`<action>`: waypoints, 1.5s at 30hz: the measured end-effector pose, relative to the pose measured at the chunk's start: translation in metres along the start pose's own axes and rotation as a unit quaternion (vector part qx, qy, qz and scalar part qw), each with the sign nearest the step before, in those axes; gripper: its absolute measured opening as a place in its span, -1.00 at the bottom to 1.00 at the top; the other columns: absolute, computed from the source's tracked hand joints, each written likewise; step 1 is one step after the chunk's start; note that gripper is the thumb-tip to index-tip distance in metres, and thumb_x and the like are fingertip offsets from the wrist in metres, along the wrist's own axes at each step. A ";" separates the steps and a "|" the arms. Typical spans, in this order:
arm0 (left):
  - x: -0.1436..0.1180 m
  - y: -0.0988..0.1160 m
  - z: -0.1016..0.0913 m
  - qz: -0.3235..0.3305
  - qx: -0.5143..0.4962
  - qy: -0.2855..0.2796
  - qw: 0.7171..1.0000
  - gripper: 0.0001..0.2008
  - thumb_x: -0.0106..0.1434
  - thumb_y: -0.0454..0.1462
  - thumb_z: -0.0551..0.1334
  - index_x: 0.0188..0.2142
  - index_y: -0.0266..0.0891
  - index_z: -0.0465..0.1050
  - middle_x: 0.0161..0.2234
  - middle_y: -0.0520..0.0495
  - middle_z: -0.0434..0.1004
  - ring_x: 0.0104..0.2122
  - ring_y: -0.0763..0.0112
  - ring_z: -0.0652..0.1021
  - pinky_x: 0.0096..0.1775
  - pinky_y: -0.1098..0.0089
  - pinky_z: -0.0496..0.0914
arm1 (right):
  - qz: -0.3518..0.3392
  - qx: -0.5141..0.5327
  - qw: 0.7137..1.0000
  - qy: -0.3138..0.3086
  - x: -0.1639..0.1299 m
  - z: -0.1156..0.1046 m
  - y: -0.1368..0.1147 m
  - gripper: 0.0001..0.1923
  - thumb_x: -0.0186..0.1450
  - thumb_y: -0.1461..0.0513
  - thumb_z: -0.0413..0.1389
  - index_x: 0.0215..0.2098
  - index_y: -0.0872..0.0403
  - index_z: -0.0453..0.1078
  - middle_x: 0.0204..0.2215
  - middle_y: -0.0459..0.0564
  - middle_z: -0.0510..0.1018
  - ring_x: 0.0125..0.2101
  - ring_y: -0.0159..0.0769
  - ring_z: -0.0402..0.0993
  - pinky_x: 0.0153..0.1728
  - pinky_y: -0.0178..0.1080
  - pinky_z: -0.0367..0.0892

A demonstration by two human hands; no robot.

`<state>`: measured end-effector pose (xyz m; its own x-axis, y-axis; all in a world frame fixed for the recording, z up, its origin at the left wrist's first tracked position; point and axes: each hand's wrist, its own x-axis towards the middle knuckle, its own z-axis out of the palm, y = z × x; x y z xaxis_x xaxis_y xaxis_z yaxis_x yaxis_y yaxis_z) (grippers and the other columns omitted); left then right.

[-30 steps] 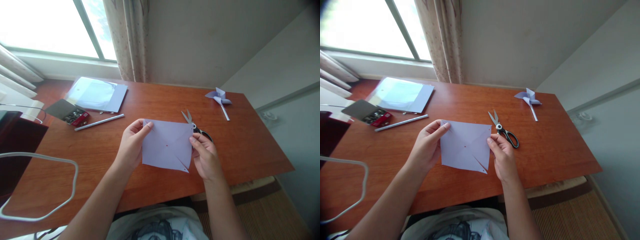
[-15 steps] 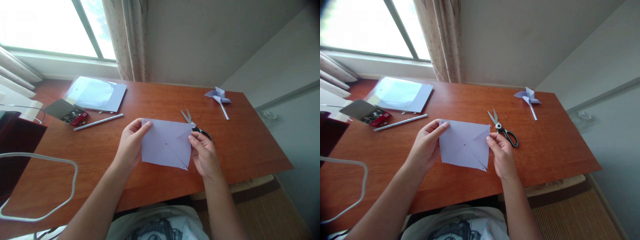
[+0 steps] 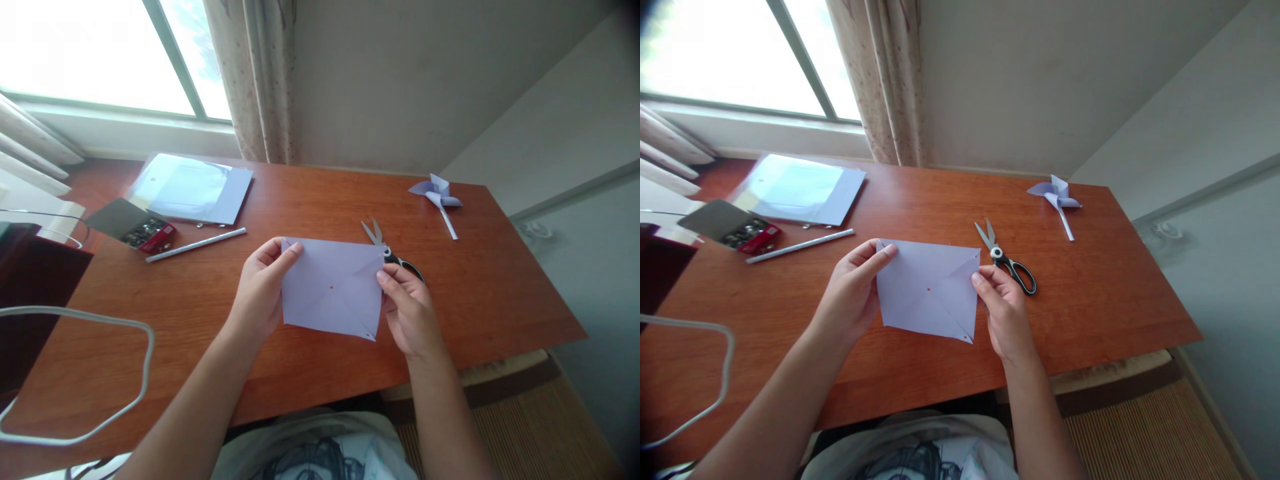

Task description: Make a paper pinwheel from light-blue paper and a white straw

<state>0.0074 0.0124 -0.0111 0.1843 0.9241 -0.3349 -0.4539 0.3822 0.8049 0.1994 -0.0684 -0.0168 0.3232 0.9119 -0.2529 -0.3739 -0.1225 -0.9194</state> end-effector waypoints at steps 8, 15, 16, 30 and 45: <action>0.000 0.001 0.001 -0.001 0.001 0.009 1.000 -0.73 0.07 -0.21 0.50 -0.38 -0.27 0.47 -0.47 0.06 0.47 -0.51 0.54 0.42 -0.47 0.55 0.33 | -0.016 -0.020 1.000 0.011 0.000 -0.001 0.000 -0.85 0.22 0.12 0.37 -0.30 -0.02 0.58 -0.42 -0.13 0.66 -0.43 -0.32 0.52 -0.35 -0.29 0.38; -0.001 0.002 0.001 -0.001 -0.004 0.003 1.000 -0.74 0.08 -0.22 0.49 -0.40 -0.27 0.46 -0.48 0.06 0.47 -0.52 0.55 0.42 -0.48 0.56 0.34 | -0.011 -0.024 0.999 0.020 0.001 0.000 -0.001 -0.82 0.18 0.09 0.39 -0.32 -0.03 0.58 -0.42 -0.14 0.65 -0.39 -0.30 0.53 -0.28 -0.26 0.39; -0.002 0.003 0.001 -0.001 -0.004 0.003 1.000 -0.74 0.09 -0.22 0.49 -0.40 -0.27 0.46 -0.48 0.06 0.48 -0.52 0.55 0.43 -0.48 0.56 0.34 | -0.011 -0.026 0.999 0.021 0.001 0.001 -0.002 -0.81 0.18 0.08 0.39 -0.32 -0.03 0.58 -0.43 -0.13 0.65 -0.38 -0.29 0.53 -0.27 -0.26 0.40; -0.002 0.003 -0.001 0.079 0.134 0.006 0.988 -0.78 0.11 -0.15 0.48 -0.37 -0.24 0.57 -0.45 0.01 0.56 -0.48 0.44 0.48 -0.45 0.49 0.33 | 0.017 -0.098 0.994 -0.048 -0.011 -0.016 0.004 -0.84 0.29 0.09 0.31 -0.28 0.01 0.58 -0.45 -0.10 0.59 -0.44 -0.32 0.44 -0.35 -0.29 0.38; 0.004 -0.003 -0.007 0.140 0.360 -0.100 0.917 -0.81 0.25 -0.14 0.33 -0.38 -0.22 0.55 -0.46 0.01 0.48 -0.43 0.39 0.42 -0.43 0.47 0.26 | -0.084 -0.252 0.964 0.017 -0.005 -0.039 -0.016 -0.80 0.32 0.05 0.29 -0.21 -0.03 0.60 -0.37 -0.05 0.65 -0.32 -0.26 0.56 -0.27 -0.25 0.42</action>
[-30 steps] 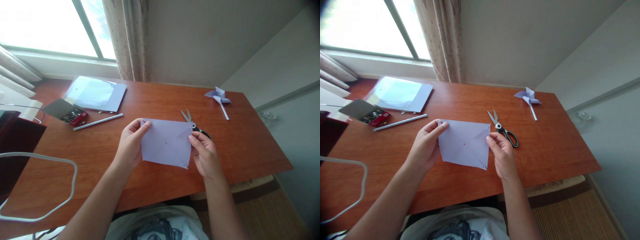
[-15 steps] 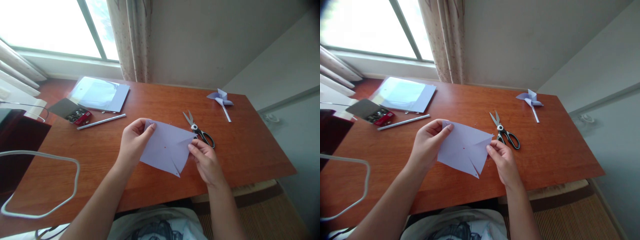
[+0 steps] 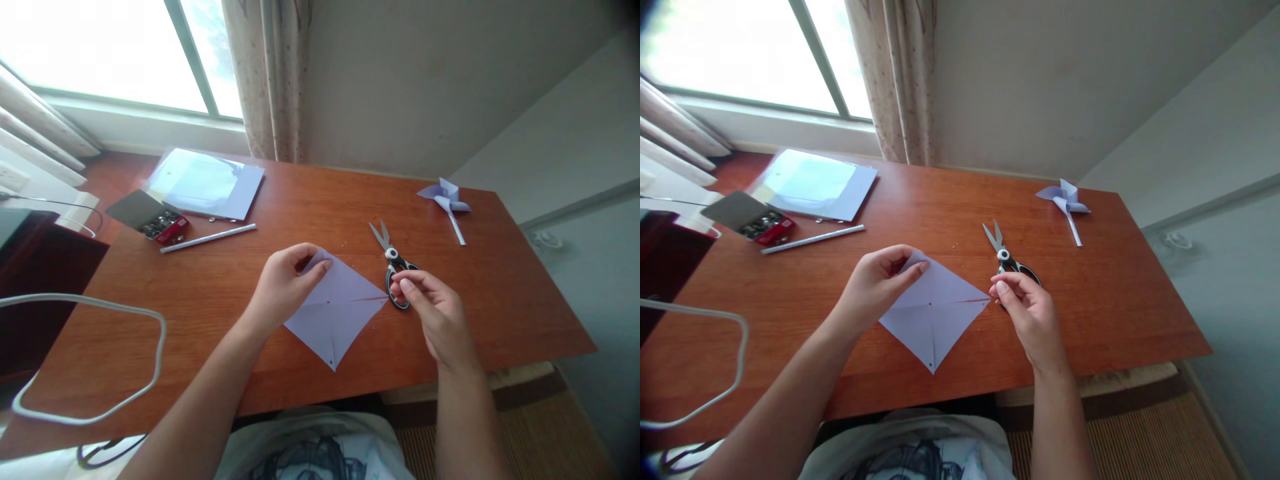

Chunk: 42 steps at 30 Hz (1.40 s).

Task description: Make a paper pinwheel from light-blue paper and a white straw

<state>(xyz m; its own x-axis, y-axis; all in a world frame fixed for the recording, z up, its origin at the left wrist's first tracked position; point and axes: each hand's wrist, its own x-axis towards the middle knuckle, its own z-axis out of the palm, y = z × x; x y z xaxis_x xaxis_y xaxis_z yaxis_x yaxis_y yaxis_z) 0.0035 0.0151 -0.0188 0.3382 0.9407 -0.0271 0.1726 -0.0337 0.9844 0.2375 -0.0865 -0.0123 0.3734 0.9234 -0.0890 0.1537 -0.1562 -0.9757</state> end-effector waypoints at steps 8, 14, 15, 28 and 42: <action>-0.001 0.003 0.003 0.004 0.004 -0.005 1.000 -0.82 0.24 -0.17 0.34 -0.41 -0.21 0.56 -0.48 0.02 0.48 -0.46 0.41 0.39 -0.44 0.47 0.23 | -0.042 -0.058 0.997 -0.007 0.004 0.021 -0.008 -0.84 0.33 0.07 0.26 -0.20 -0.05 0.57 -0.29 -0.04 0.66 -0.26 -0.19 0.61 -0.23 -0.18 0.49; -0.003 0.000 0.004 0.029 0.026 -0.013 0.999 -0.85 0.26 -0.18 0.33 -0.36 -0.21 0.57 -0.47 0.01 0.51 -0.45 0.40 0.42 -0.40 0.46 0.27 | -0.175 -0.154 0.970 -0.062 0.017 0.046 -0.026 -0.91 0.36 0.20 0.20 -0.20 -0.07 0.57 -0.24 -0.05 0.66 -0.26 -0.18 0.58 -0.18 -0.14 0.46; -0.003 0.000 0.004 0.034 0.030 -0.016 0.999 -0.85 0.26 -0.18 0.33 -0.36 -0.22 0.57 -0.47 0.01 0.51 -0.45 0.40 0.42 -0.40 0.46 0.27 | -0.192 -0.159 0.965 -0.077 0.020 0.051 -0.029 -0.90 0.36 0.22 0.19 -0.19 -0.07 0.56 -0.24 -0.05 0.66 -0.26 -0.19 0.58 -0.18 -0.14 0.46; -0.006 0.012 0.006 0.082 0.000 0.109 0.991 -0.85 0.18 -0.29 0.39 -0.22 -0.15 0.62 -0.24 -0.07 0.65 -0.25 0.28 0.57 -0.16 0.38 0.41 | -0.161 -0.120 0.974 -0.109 0.027 0.063 -0.028 -0.92 0.34 0.25 0.20 -0.26 -0.03 0.57 -0.28 -0.05 0.66 -0.25 -0.19 0.59 -0.17 -0.16 0.48; -0.011 0.007 0.015 0.085 0.020 0.064 0.994 -0.93 0.28 -0.25 0.34 -0.26 -0.18 0.59 -0.34 -0.07 0.65 -0.42 0.38 0.54 -0.36 0.43 0.37 | -0.108 -0.050 0.989 -0.090 0.025 0.060 -0.019 -0.91 0.36 0.17 0.21 -0.23 -0.07 0.58 -0.23 -0.05 0.65 -0.19 -0.16 0.59 -0.14 -0.15 0.46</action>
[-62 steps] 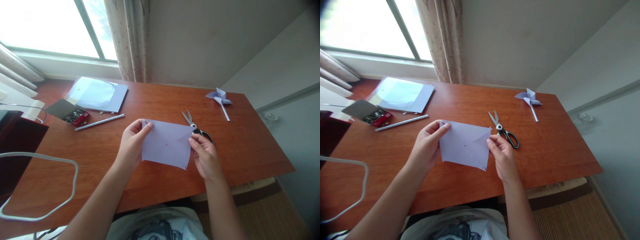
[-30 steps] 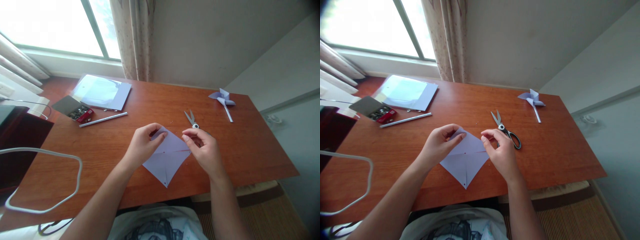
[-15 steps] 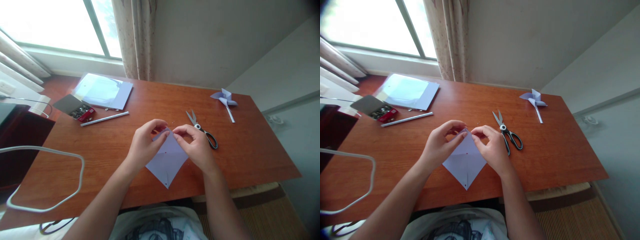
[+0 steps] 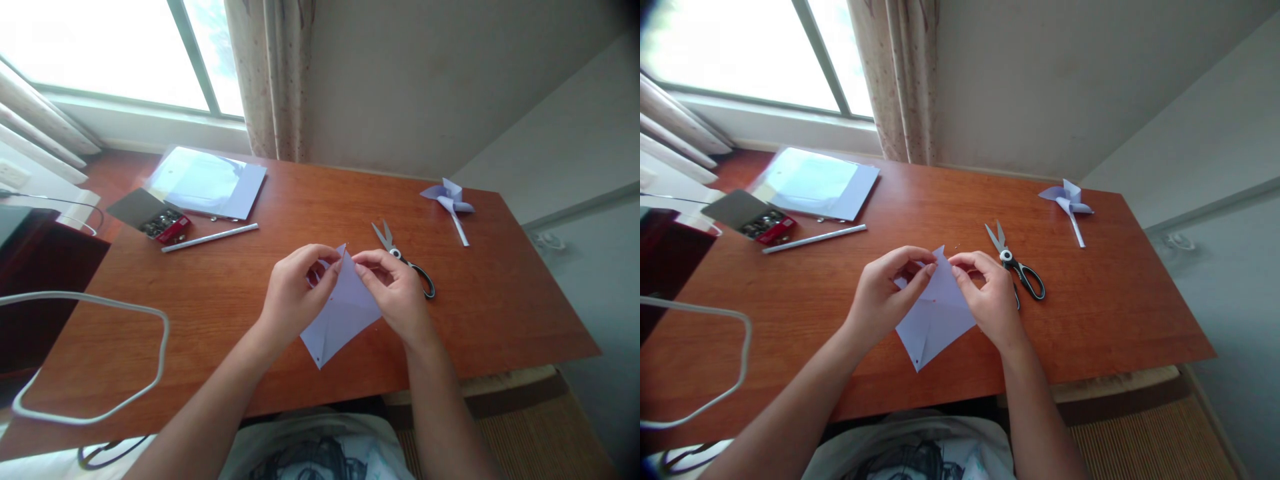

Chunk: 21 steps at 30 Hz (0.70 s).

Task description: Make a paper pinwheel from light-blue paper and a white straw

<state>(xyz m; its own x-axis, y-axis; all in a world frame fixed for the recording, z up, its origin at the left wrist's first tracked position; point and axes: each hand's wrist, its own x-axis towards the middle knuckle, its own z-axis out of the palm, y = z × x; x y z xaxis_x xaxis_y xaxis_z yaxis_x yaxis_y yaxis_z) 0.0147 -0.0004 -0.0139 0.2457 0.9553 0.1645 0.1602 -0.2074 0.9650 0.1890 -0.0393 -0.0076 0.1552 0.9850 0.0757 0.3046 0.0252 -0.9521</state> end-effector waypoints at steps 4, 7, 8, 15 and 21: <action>0.000 0.002 0.000 -0.007 -0.001 -0.023 1.000 -0.91 0.27 -0.25 0.34 -0.25 -0.18 0.60 -0.34 -0.07 0.65 -0.41 0.37 0.54 -0.36 0.43 0.36 | 0.000 0.025 1.000 -0.003 -0.002 0.001 -0.003 -0.93 0.36 0.18 0.22 -0.23 -0.07 0.58 -0.24 -0.07 0.65 -0.20 -0.19 0.59 -0.15 -0.18 0.47; 0.000 0.003 0.001 -0.020 -0.024 -0.031 0.999 -0.90 0.27 -0.23 0.34 -0.26 -0.19 0.60 -0.37 -0.06 0.64 -0.42 0.39 0.53 -0.38 0.44 0.35 | 0.011 0.055 0.998 -0.001 -0.003 0.003 -0.005 -0.95 0.34 0.19 0.24 -0.25 -0.08 0.58 -0.27 -0.09 0.67 -0.23 -0.22 0.60 -0.17 -0.20 0.49; 0.000 0.003 0.002 -0.027 -0.036 -0.032 0.998 -0.90 0.27 -0.22 0.34 -0.27 -0.20 0.60 -0.38 -0.05 0.64 -0.42 0.39 0.52 -0.38 0.44 0.34 | 0.016 0.061 0.998 -0.002 -0.004 0.003 -0.005 -0.95 0.34 0.19 0.24 -0.25 -0.08 0.58 -0.27 -0.09 0.67 -0.24 -0.23 0.61 -0.18 -0.21 0.50; 0.002 0.001 0.002 -0.045 -0.074 -0.050 0.995 -0.89 0.27 -0.25 0.33 -0.32 -0.26 0.59 -0.40 -0.05 0.62 -0.40 0.41 0.52 -0.35 0.44 0.35 | 0.012 0.055 0.998 -0.017 -0.005 0.003 -0.005 -0.95 0.33 0.21 0.24 -0.26 -0.03 0.57 -0.29 -0.08 0.68 -0.25 -0.24 0.62 -0.21 -0.23 0.52; 0.001 0.002 0.004 -0.019 -0.031 -0.068 0.997 -0.91 0.29 -0.31 0.29 -0.31 -0.28 0.58 -0.42 -0.02 0.60 -0.45 0.47 0.48 -0.39 0.47 0.31 | -0.033 0.021 0.999 -0.025 0.006 0.000 -0.008 -0.96 0.34 0.22 0.25 -0.23 -0.03 0.56 -0.26 -0.08 0.65 -0.22 -0.25 0.60 -0.16 -0.22 0.50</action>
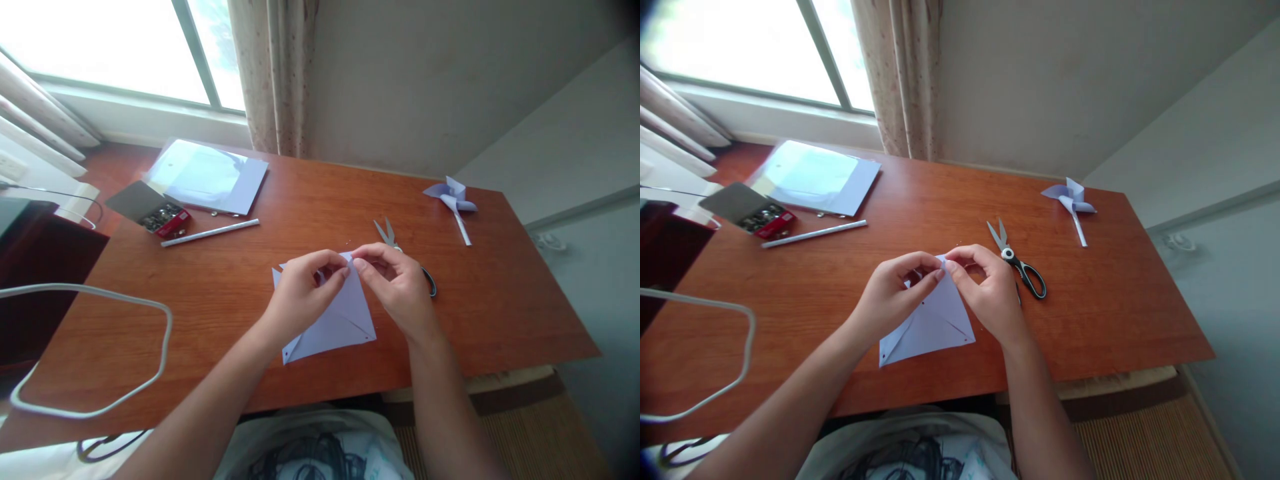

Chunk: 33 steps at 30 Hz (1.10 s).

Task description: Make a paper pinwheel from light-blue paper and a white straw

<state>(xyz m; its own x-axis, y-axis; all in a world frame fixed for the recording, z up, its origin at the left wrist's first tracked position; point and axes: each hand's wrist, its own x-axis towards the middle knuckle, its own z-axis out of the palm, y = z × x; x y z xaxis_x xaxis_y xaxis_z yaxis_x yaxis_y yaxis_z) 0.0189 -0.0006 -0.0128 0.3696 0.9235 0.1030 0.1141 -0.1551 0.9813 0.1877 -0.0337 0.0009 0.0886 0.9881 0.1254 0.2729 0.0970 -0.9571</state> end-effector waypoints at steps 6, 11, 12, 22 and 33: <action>0.000 -0.001 -0.001 -0.002 0.022 -0.017 1.000 -0.87 0.32 -0.29 0.27 -0.32 -0.29 0.58 -0.44 -0.01 0.57 -0.47 0.50 0.42 -0.41 0.47 0.27 | -0.061 -0.069 0.995 -0.030 0.007 -0.001 -0.004 -0.95 0.35 0.27 0.24 -0.29 -0.01 0.55 -0.32 -0.09 0.60 -0.25 -0.27 0.55 -0.20 -0.21 0.44; 0.000 -0.005 -0.001 -0.028 -0.021 -0.036 0.999 -0.83 0.32 -0.22 0.28 -0.31 -0.31 0.57 -0.43 -0.02 0.54 -0.45 0.47 0.41 -0.40 0.45 0.27 | -0.086 -0.051 0.995 0.001 0.005 0.002 0.000 -0.93 0.35 0.29 0.26 -0.29 -0.03 0.55 -0.31 -0.10 0.57 -0.26 -0.28 0.52 -0.23 -0.21 0.42; 0.001 -0.006 0.000 -0.032 -0.030 -0.044 0.998 -0.82 0.32 -0.21 0.29 -0.31 -0.31 0.57 -0.43 -0.03 0.54 -0.44 0.46 0.41 -0.40 0.45 0.27 | -0.095 -0.053 0.994 0.010 0.003 0.002 0.001 -0.92 0.35 0.29 0.26 -0.28 -0.04 0.55 -0.32 -0.10 0.56 -0.26 -0.28 0.52 -0.24 -0.21 0.42; 0.001 -0.004 -0.001 -0.055 -0.070 -0.051 0.995 -0.77 0.31 -0.18 0.29 -0.30 -0.32 0.61 -0.39 -0.09 0.61 -0.38 0.36 0.49 -0.34 0.39 0.33 | -0.192 -0.163 0.965 0.076 -0.011 0.005 0.006 -0.87 0.33 0.34 0.27 -0.23 -0.04 0.60 -0.31 -0.07 0.53 -0.25 -0.26 0.50 -0.20 -0.17 0.42; 0.001 0.003 -0.003 -0.085 -0.108 -0.059 0.989 -0.73 0.32 -0.12 0.29 -0.29 -0.32 0.61 -0.36 -0.09 0.60 -0.35 0.38 0.48 -0.31 0.41 0.32 | -0.156 -0.111 0.978 0.078 -0.018 0.008 0.005 -0.76 0.38 0.33 0.19 -0.13 -0.10 0.64 -0.27 -0.07 0.53 -0.22 -0.26 0.51 -0.19 -0.16 0.41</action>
<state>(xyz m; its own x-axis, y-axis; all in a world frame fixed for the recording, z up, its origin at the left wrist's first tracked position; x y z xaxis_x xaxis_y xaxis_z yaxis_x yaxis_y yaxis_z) 0.0172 0.0007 -0.0096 0.4681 0.8806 -0.0733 -0.0113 0.0889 0.9960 0.1802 -0.0503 -0.0085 0.1085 0.8828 0.4571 0.5095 0.3455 -0.7880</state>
